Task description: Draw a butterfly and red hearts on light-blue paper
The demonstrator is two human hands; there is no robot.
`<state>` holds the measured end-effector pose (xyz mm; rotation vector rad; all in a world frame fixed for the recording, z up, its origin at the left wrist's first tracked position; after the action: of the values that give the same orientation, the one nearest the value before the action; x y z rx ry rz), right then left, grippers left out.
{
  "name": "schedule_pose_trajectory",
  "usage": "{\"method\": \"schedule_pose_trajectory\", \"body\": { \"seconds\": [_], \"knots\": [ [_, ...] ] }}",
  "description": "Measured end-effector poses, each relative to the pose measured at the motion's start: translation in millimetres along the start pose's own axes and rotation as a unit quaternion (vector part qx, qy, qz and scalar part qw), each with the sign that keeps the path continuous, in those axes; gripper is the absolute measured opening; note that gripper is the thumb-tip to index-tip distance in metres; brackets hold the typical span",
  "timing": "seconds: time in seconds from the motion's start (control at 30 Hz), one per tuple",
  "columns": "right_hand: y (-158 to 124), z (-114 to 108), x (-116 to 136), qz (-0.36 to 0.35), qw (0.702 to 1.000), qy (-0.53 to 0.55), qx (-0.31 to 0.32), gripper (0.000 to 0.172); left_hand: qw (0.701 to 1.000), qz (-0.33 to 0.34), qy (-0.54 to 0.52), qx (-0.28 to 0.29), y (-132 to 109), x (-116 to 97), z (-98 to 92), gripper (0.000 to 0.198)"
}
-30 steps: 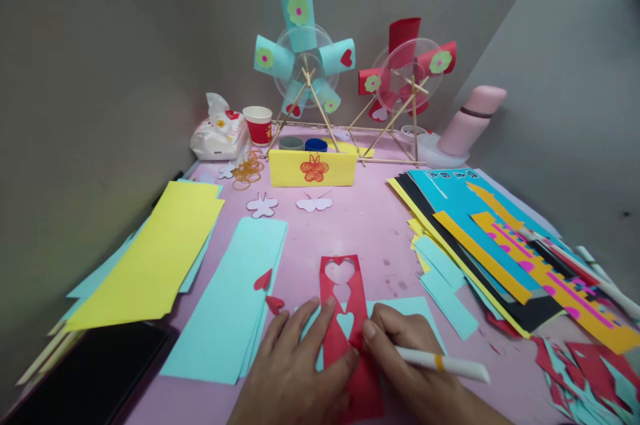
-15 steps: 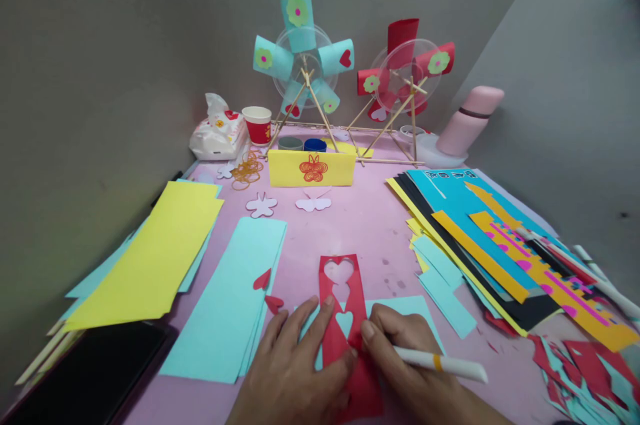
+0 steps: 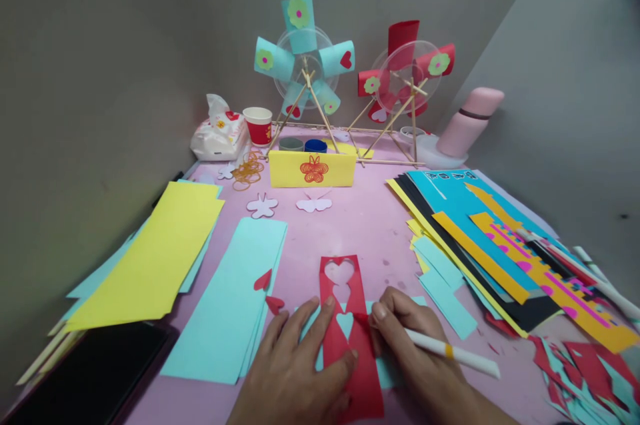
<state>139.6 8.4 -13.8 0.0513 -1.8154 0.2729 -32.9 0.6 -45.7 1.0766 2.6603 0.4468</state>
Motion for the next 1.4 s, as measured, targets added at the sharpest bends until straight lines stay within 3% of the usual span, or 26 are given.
{"method": "schedule_pose_trajectory", "body": {
  "seconds": [0.23,1.13,1.27,1.4],
  "knots": [
    [0.5,0.3,1.3,-0.028,0.995,-0.092,0.011,0.039,1.0,0.014,0.018,-0.014,-2.2,1.4,2.1,0.026],
    [4.6,3.2,4.0,-0.02,0.991,-0.132,0.012,0.036,1.0,0.006,0.017,-0.025,-0.1,0.0,1.6,0.025],
    [2.0,1.9,-0.4,-0.008,0.997,-0.074,-0.015,0.039,1.0,-0.002,0.011,0.004,-0.1,-0.9,-3.3,0.025],
    [2.3,-3.1,-3.1,-0.005,0.991,0.038,-0.125,0.034,0.996,-0.011,-0.012,0.084,3.8,-1.2,-16.6,0.023]
  ]
}}
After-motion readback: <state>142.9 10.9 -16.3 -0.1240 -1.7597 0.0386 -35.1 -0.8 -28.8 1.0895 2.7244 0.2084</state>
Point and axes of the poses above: each hand's wrist, its own y-axis towards the middle knuckle, its own z-axis out of the palm, x = y × z, the point moved 2 cm from there along y, towards the middle knuckle, and after that the axes turned 8 degrees about x, right-handed, at the moved point
